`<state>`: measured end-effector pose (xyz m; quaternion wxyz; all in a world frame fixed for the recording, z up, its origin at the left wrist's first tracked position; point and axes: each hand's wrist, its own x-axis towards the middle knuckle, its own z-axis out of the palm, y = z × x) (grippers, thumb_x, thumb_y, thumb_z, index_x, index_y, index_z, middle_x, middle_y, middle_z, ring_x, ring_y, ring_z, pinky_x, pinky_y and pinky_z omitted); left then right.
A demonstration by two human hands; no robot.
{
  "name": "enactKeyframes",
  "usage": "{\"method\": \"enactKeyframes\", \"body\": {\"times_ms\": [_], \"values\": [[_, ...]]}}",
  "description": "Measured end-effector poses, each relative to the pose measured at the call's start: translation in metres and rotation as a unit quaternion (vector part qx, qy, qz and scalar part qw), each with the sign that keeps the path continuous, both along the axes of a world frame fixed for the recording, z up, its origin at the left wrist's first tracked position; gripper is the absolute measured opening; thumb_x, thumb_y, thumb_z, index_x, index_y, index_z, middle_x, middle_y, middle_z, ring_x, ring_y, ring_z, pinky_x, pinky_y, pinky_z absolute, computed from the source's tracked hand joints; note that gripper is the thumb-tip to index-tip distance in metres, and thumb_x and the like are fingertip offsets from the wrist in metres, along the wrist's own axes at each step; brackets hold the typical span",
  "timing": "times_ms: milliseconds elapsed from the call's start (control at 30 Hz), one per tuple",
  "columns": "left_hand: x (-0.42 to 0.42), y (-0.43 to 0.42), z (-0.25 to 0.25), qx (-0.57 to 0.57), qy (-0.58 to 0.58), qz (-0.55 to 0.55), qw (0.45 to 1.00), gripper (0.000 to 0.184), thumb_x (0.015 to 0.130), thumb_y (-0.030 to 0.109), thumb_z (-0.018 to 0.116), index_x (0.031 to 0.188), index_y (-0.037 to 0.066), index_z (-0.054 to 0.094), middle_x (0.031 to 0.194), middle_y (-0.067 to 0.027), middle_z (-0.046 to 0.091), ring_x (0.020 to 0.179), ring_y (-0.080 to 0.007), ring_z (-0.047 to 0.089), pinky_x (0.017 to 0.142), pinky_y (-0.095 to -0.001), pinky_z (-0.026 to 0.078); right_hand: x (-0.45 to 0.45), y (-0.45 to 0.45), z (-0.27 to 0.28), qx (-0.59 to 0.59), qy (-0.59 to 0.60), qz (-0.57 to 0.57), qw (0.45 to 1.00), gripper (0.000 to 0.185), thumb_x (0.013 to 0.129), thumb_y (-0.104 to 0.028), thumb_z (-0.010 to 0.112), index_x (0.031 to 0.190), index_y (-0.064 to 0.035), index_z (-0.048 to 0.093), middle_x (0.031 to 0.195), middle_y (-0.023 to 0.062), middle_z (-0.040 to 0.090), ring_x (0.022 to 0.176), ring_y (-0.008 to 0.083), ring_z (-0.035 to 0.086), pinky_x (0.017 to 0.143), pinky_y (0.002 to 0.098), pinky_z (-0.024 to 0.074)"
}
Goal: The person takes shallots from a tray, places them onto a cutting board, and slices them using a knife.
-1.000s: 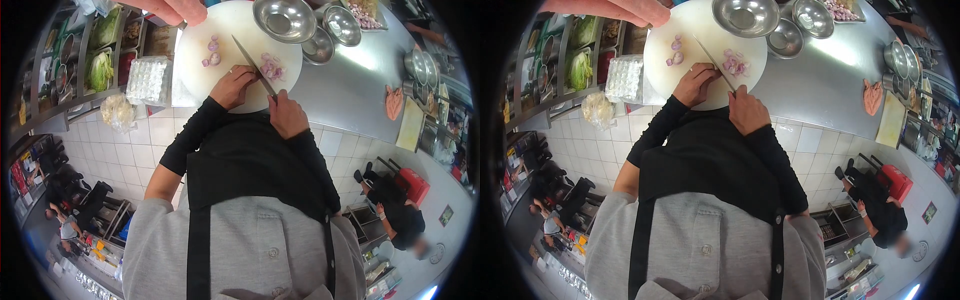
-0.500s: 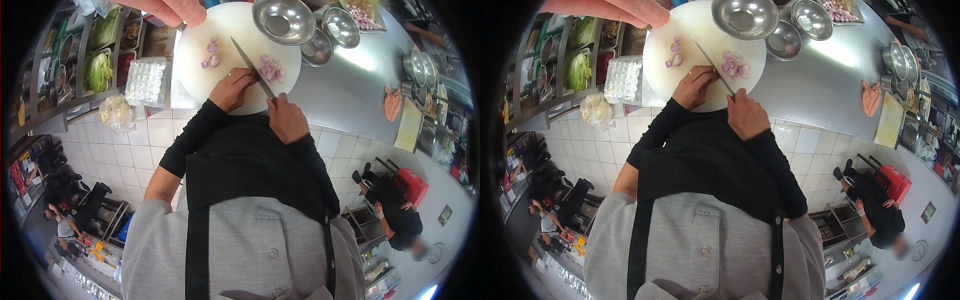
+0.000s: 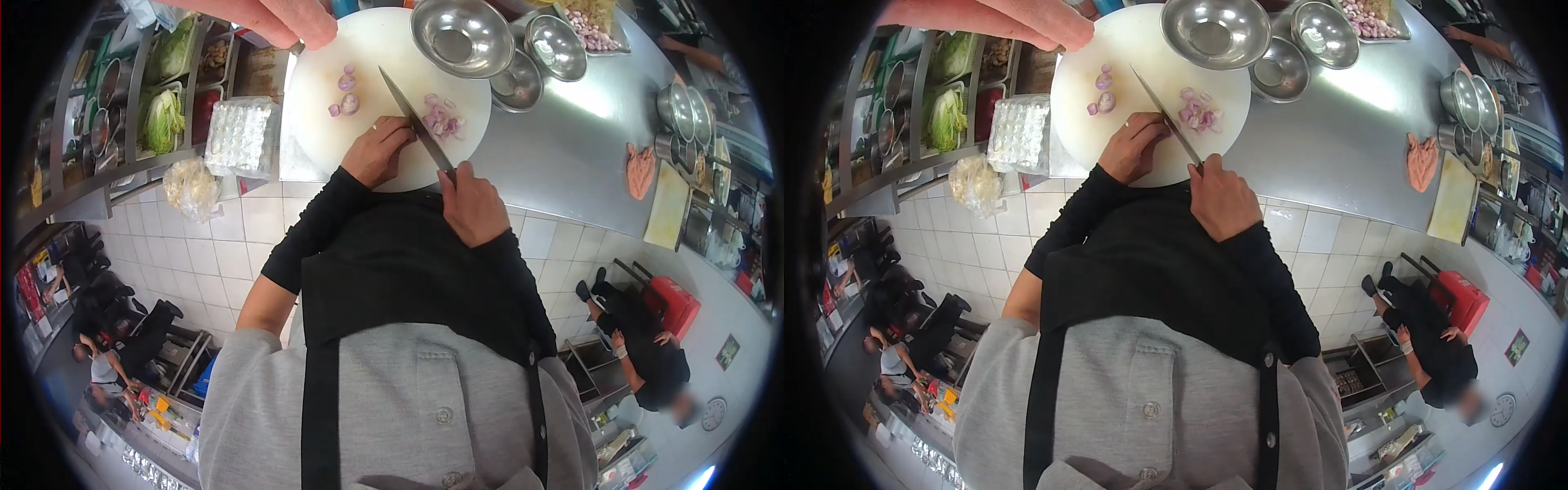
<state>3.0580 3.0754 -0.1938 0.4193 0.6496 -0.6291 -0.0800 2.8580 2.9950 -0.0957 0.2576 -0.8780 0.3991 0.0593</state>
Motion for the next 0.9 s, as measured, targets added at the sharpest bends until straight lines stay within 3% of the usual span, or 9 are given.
{"method": "enactKeyframes", "body": {"times_ms": [100,300,500,633,800,900], "values": [[-0.004,0.002,0.0,0.0,0.002,0.002,1.0,0.032,0.078,-0.008,0.069,0.108,0.005,0.068,0.115,-0.0081,0.065,0.106,-0.0302,0.066,0.081,-0.0405,0.058,0.014,-0.002,-0.025,-0.028,-0.016,0.004,0.999,0.034,0.107,-0.035,0.056,0.097,-0.0028,0.05,0.071,0.0259,0.068,0.071,0.0479,0.071,0.062,0.0569,0.0572],[-0.001,0.001,-0.002,-0.004,-0.014,0.001,1.0,0.033,0.077,-0.009,0.069,0.107,0.005,0.068,0.115,-0.0075,0.065,0.105,-0.0295,0.066,0.081,-0.04,0.058,0.007,0.0,0.007,-0.009,0.015,0.002,1.0,0.034,0.107,-0.034,0.056,0.096,-0.0026,0.05,0.07,0.0258,0.068,0.071,0.0476,0.071,0.062,0.0568,0.057],[-0.004,0.004,-0.001,-0.002,-0.004,0.003,1.0,0.034,0.075,-0.01,0.068,0.107,0.004,0.067,0.115,-0.0082,0.065,0.105,-0.0298,0.066,0.083,-0.0403,0.058,0.016,-0.002,-0.016,-0.028,-0.01,0.014,0.999,0.033,0.107,-0.033,0.056,0.096,-0.0021,0.05,0.068,0.0256,0.067,0.068,0.0476,0.07,0.06,0.0563,0.0568],[0.0,0.004,-0.001,-0.002,-0.002,-0.002,1.0,0.032,0.08,-0.011,0.072,0.108,0.004,0.069,0.111,-0.0094,0.067,0.102,-0.0311,0.067,0.083,-0.0396,0.058,0.008,0.002,0.003,-0.029,-0.011,0.017,0.999,0.033,0.107,-0.033,0.056,0.095,-0.0021,0.049,0.068,0.0255,0.067,0.066,0.0473,0.07,0.059,0.056,0.057],[-0.002,0.004,-0.001,0.0,-0.017,-0.002,1.0,0.037,0.074,-0.011,0.067,0.108,0.004,0.067,0.115,-0.0092,0.064,0.106,-0.0301,0.065,0.083,-0.0394,0.059,0.016,0.0,-0.019,-0.043,-0.025,0.022,0.999,0.034,0.107,-0.034,0.056,0.096,-0.0026,0.049,0.068,0.0247,0.067,0.067,0.047,0.07,0.06,0.0556,0.0576],[0.001,0.006,-0.002,0.003,-0.021,-0.004,1.0,0.038,0.073,-0.011,0.066,0.107,0.004,0.067,0.115,-0.0093,0.064,0.106,-0.0304,0.065,0.083,-0.0396,0.059,0.014,0.003,-0.001,-0.023,0.001,0.01,1.0,0.034,0.107,-0.034,0.056,0.096,-0.0022,0.05,0.07,0.0262,0.067,0.07,0.0477,0.07,0.063,0.0567,0.0575]]}}
